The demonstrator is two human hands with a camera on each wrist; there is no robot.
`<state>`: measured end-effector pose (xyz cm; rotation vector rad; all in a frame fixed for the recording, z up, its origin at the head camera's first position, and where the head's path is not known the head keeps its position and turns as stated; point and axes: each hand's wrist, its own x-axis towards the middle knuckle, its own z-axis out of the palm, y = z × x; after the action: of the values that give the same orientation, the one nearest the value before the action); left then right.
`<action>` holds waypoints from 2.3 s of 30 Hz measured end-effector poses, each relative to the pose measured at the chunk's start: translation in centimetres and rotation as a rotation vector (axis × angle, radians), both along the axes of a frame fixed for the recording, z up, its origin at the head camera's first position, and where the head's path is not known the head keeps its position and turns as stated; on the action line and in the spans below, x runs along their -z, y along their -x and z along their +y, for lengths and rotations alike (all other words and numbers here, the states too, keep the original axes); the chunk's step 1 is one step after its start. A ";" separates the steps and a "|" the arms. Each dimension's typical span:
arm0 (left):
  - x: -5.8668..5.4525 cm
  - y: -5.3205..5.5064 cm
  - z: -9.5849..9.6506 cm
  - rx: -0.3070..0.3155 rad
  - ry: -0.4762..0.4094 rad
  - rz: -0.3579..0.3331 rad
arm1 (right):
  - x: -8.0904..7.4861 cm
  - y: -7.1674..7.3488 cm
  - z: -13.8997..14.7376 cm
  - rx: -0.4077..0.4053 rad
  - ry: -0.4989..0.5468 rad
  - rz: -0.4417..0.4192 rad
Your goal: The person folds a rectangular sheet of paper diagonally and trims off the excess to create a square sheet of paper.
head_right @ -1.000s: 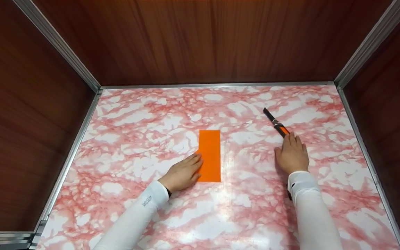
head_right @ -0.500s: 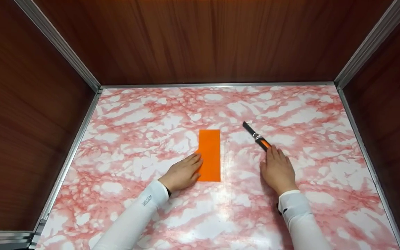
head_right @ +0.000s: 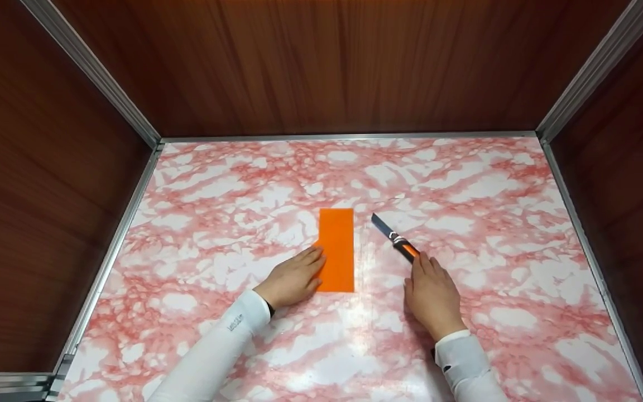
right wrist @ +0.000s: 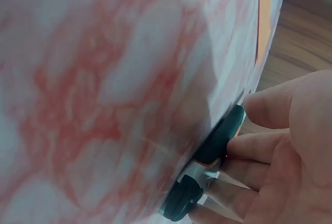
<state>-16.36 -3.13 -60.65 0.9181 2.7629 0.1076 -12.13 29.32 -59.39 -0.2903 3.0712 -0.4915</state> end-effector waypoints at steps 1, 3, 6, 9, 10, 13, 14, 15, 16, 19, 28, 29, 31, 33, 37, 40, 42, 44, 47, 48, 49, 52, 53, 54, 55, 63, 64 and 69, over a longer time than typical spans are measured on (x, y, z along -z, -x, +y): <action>0.0 0.0 0.0 0.002 0.002 0.003 | 0.0 0.0 -0.1 0.003 0.004 0.020; 0.0 0.0 0.0 0.003 0.006 0.007 | 0.1 0.2 -0.1 0.015 0.014 0.058; 0.0 0.1 0.0 -0.001 0.012 0.004 | 0.2 0.8 -0.1 0.044 0.043 0.093; -0.1 0.1 -0.1 -0.016 0.013 -0.022 | 0.3 1.5 -0.2 0.072 0.074 0.090; -0.1 0.1 -0.1 -0.022 0.013 -0.031 | 0.4 1.7 -0.2 0.077 0.079 0.082; -0.5 0.1 -0.2 -0.037 0.009 -0.061 | 0.8 2.2 -0.3 0.087 0.081 0.059; -0.6 0.1 -0.2 -0.043 0.005 -0.068 | 0.9 2.4 -0.3 0.090 0.080 0.054; -0.7 0.1 -0.3 -0.047 0.003 -0.073 | 1.0 2.5 -0.4 0.091 0.076 0.053; -0.8 0.1 -0.3 -0.048 0.003 -0.076 | 1.1 2.6 -0.4 0.093 0.073 0.058; -1.0 0.2 -0.5 -0.050 0.009 -0.087 | 1.3 3.0 -0.3 0.096 0.069 0.085; -0.9 0.0 -0.5 -0.015 0.040 0.000 | 1.7 3.7 -0.1 0.095 0.083 0.169; -0.8 0.0 -0.4 -0.013 0.041 0.016 | 1.7 3.7 -0.1 0.097 0.087 0.175; -0.7 -0.1 -0.2 -0.015 0.042 0.042 | 1.7 3.7 -0.2 0.096 0.090 0.185; -0.6 -0.2 0.0 -0.024 0.041 0.058 | 1.7 3.6 -0.3 0.095 0.095 0.197; -0.4 -0.3 0.5 -0.058 0.043 0.080 | 1.7 3.1 -0.7 0.094 0.122 0.206; -0.2 -0.4 0.8 -0.080 0.050 0.097 | 1.6 2.8 -0.9 0.085 0.146 0.209; 0.0 -0.4 0.9 -0.091 0.057 0.107 | 1.5 2.5 -1.1 0.074 0.153 0.213; 0.1 -0.4 1.0 -0.097 0.059 0.112 | 1.5 2.2 -1.1 0.061 0.154 0.219; 0.2 -0.4 1.0 -0.103 0.055 0.112 | 1.4 1.9 -1.3 0.047 0.149 0.215; 0.3 -0.4 1.0 -0.105 0.052 0.112 | 1.4 1.8 -1.4 0.042 0.150 0.209; 0.3 -0.4 1.0 -0.107 0.049 0.111 | 1.3 1.7 -1.5 0.040 0.150 0.202; 0.1 -0.3 1.3 -0.113 0.042 0.129 | 1.2 1.4 -1.7 0.033 0.151 0.185; 0.0 -0.3 1.3 -0.110 0.042 0.149 | 1.2 1.3 -1.7 0.031 0.151 0.181; 0.0 -0.3 1.4 -0.102 0.046 0.175 | 1.2 1.3 -1.8 0.026 0.150 0.181; 0.0 -0.3 1.5 -0.091 0.054 0.205 | 1.1 1.2 -1.8 0.023 0.148 0.181; 0.4 -0.7 1.4 0.008 0.093 0.376 | 1.4 0.9 -2.1 0.012 0.144 0.179; 0.5 -0.7 1.4 0.012 0.092 0.371 | 1.4 0.9 -2.1 0.011 0.146 0.180; 0.8 -0.7 0.8 0.002 0.061 0.288 | 1.5 0.8 -2.1 -0.003 0.159 0.183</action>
<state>-15.62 -2.30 -61.46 0.9897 3.0064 -0.1186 -12.95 27.23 -60.92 -0.3618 3.2117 -0.7513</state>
